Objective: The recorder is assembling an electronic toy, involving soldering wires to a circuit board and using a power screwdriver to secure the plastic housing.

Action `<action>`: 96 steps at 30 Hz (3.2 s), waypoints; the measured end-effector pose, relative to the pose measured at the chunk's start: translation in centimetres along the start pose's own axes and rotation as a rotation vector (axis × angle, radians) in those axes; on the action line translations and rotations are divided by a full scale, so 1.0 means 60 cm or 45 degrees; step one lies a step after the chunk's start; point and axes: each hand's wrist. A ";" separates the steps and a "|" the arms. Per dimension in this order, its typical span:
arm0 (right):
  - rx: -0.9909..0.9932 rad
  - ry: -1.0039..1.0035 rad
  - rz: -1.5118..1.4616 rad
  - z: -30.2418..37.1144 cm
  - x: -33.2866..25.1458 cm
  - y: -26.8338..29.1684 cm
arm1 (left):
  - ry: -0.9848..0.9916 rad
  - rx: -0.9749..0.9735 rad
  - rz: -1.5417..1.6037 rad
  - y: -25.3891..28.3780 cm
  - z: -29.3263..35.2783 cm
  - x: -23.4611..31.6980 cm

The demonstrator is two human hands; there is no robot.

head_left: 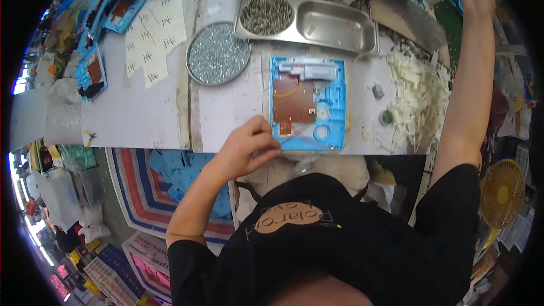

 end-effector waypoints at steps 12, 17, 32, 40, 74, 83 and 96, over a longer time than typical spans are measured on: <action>-1.203 -0.138 0.534 0.593 -0.141 -0.138 | -0.020 0.058 0.037 -0.007 -0.003 -0.002; -1.353 0.015 0.585 0.577 -0.133 -0.140 | 0.035 0.079 0.070 -0.014 0.003 -0.003; -1.405 0.313 0.959 0.511 -0.166 -0.122 | -0.035 0.080 0.051 -0.014 0.004 -0.010; -1.259 0.298 0.680 0.599 -0.141 -0.141 | -0.036 0.062 0.015 -0.009 0.001 -0.006; -1.058 0.264 1.374 0.437 -0.065 0.004 | -0.164 0.007 -0.800 0.005 -0.466 -0.009; -0.525 -0.670 0.617 0.436 -0.173 -0.001 | -0.390 0.079 -1.005 -0.016 -0.492 -0.001; -0.755 -0.308 0.148 0.593 -0.214 -0.103 | 0.653 0.253 1.723 -0.074 -0.089 0.120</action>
Point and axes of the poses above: each hand's wrist, its own z-axis away from the middle knuckle, its own y-axis out of the back of the hand, x = y × z, and after that the axes turned 1 degree about -x, right-handed
